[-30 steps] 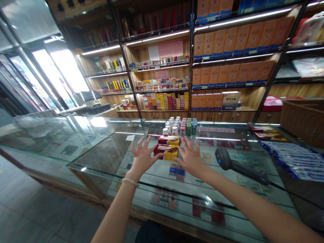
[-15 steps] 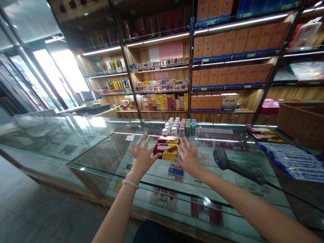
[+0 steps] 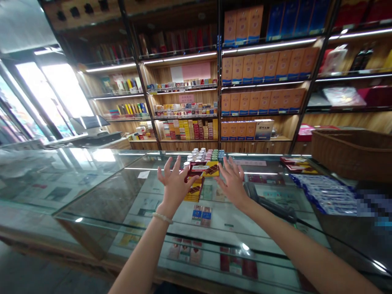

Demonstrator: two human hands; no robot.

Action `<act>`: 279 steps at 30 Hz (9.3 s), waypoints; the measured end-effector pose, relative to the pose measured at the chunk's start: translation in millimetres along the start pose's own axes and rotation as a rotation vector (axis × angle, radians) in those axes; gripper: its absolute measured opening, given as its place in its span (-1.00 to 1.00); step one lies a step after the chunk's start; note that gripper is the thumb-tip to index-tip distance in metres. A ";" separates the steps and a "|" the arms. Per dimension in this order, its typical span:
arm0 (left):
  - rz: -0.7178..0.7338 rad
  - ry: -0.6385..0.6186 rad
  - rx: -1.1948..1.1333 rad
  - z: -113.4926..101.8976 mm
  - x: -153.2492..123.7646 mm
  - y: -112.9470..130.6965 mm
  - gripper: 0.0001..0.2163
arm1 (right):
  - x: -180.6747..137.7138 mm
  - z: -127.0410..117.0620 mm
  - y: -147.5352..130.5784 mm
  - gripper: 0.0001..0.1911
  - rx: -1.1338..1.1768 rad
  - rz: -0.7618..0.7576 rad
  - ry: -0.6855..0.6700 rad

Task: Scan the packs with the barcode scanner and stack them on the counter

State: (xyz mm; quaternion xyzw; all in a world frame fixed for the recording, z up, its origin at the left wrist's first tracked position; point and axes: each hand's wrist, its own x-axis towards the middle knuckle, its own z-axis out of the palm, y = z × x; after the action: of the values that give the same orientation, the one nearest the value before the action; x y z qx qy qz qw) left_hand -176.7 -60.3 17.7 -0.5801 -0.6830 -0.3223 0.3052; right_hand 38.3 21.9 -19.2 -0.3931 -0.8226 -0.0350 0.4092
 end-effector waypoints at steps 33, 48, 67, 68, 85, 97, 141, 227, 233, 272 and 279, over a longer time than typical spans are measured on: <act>0.126 0.024 -0.180 83.0 24.8 168.9 -0.64 | -22.8 -79.0 159.8 -0.48 -0.069 0.211 0.137; 0.133 0.067 -0.230 87.8 23.7 154.2 -0.59 | -20.5 -103.8 168.6 -0.37 0.024 0.042 0.159; 0.218 0.142 -0.189 87.0 25.7 156.5 -0.54 | -23.2 -110.2 165.6 -0.38 -0.189 -0.056 0.203; 0.206 0.131 -0.178 83.8 26.3 158.1 -0.51 | -23.4 -111.6 163.8 -0.39 -0.207 -0.071 0.215; 0.429 0.035 -0.201 64.5 15.5 187.2 -0.39 | -27.6 -113.9 130.7 -0.39 -0.271 -0.221 0.160; 0.355 0.097 -0.265 62.5 18.6 179.8 -0.43 | -28.3 -121.4 154.4 -0.38 -0.276 -0.087 0.230; 0.312 -0.031 -0.387 71.5 14.1 182.6 0.00 | -31.3 -117.3 160.0 -0.36 -0.340 -0.126 0.120; 0.052 -0.057 -0.098 97.4 24.0 134.0 -0.38 | -52.6 -125.9 99.5 -0.53 0.632 0.577 -0.375; 0.042 -0.070 -0.102 98.3 24.7 132.1 -0.41 | -53.6 -124.9 99.2 -0.60 0.622 0.570 -0.367; 0.072 -0.079 -0.141 93.9 25.6 135.7 -0.40 | -61.0 -103.5 109.5 -0.54 -0.245 0.017 -0.159; 0.081 -0.071 -0.156 96.1 24.2 135.5 -0.39 | -64.0 -95.8 107.4 -0.58 -0.185 0.068 -0.283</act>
State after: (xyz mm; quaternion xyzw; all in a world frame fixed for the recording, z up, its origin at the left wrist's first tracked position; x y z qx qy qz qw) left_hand -50.2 46.6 -9.7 -0.6402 -0.6424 -0.3410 0.2473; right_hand 195.4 20.0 -29.0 -0.4576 -0.8516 -0.0410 0.2525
